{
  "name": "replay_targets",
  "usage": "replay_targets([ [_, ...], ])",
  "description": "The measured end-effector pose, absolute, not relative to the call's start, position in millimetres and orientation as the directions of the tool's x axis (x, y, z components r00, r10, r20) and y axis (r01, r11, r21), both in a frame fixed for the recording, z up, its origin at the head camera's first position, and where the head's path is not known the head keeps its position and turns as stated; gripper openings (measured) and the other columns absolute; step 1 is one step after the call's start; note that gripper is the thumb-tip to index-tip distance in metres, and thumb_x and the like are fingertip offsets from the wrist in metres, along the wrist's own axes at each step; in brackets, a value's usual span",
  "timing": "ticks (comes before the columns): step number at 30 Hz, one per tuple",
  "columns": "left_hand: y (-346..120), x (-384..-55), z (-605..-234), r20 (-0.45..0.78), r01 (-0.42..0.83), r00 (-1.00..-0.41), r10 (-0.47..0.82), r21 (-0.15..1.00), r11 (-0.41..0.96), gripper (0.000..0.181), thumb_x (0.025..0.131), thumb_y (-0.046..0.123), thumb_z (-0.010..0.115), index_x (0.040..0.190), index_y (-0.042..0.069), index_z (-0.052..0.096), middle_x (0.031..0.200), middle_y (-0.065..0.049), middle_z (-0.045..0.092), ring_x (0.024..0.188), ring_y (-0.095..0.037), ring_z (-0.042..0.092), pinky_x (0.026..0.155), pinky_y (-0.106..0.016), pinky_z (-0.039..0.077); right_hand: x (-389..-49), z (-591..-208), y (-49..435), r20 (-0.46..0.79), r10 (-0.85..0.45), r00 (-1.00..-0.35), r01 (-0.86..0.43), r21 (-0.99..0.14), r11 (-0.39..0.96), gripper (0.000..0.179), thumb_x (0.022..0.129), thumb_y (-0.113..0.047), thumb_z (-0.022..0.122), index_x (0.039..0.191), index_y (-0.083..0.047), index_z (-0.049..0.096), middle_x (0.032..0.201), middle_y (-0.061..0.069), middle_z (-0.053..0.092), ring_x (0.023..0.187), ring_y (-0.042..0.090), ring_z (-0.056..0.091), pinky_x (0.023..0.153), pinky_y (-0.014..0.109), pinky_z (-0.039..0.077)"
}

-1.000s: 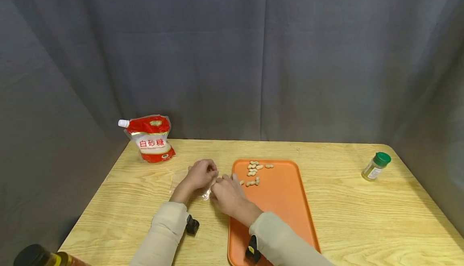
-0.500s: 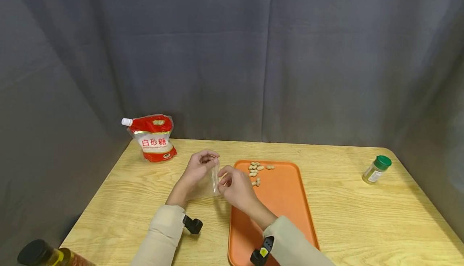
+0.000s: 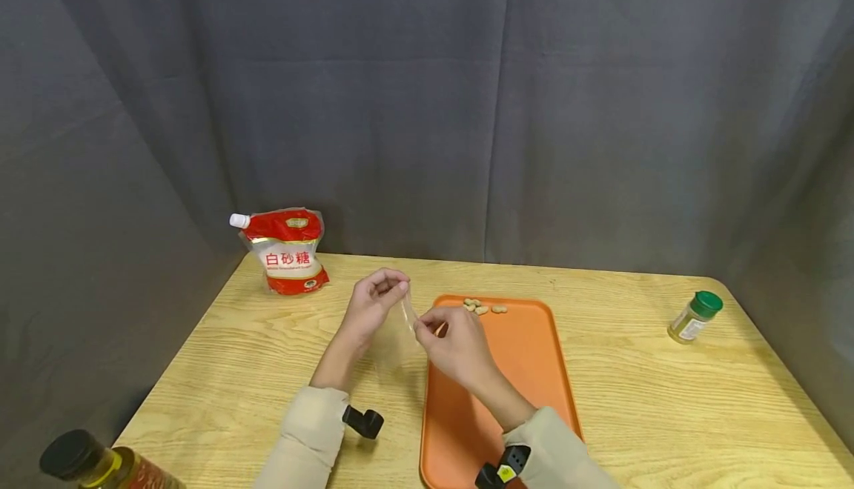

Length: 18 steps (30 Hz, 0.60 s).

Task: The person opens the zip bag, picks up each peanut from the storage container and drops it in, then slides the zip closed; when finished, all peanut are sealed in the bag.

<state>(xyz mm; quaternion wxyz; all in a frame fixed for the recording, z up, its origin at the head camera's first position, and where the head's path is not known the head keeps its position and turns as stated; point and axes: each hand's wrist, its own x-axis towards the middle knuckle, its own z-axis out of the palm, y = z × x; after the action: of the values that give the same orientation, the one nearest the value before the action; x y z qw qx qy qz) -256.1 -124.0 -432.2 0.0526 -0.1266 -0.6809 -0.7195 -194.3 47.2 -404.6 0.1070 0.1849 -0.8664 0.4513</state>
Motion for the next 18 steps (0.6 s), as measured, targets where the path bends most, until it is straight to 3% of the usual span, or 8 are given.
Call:
replay_targets([
  [10,-121.0,-231.0,-413.4,0.455,0.443,-0.890,0.033,0.845,0.300,0.012,0.093,0.016,0.071,0.085,0.009,0.065,0.092,-0.006,0.060,0.088,-0.023,0.054,0.083,-0.052,0.041,-190.9,-397.6,50.0,0.429,-0.204,-0.880,-0.462,-0.676,0.573,0.013,0.087,-0.010,0.067,0.076,-0.013,0.074,0.068,-0.009,0.066,0.053,0.004,0.053,0.048,0.024,0.044],
  [18,-117.7,-221.4,-408.8,0.442,0.434,-0.894,0.072,0.816,0.381,0.017,0.092,0.022,0.072,0.080,0.012,0.067,0.103,-0.005,0.060,0.097,-0.024,0.055,0.085,-0.052,0.040,-189.9,-398.7,49.1,0.530,-0.206,-0.822,-0.528,-0.575,0.626,0.011,0.085,-0.009,0.069,0.075,-0.013,0.074,0.068,-0.008,0.067,0.050,0.002,0.050,0.045,0.021,0.041],
])
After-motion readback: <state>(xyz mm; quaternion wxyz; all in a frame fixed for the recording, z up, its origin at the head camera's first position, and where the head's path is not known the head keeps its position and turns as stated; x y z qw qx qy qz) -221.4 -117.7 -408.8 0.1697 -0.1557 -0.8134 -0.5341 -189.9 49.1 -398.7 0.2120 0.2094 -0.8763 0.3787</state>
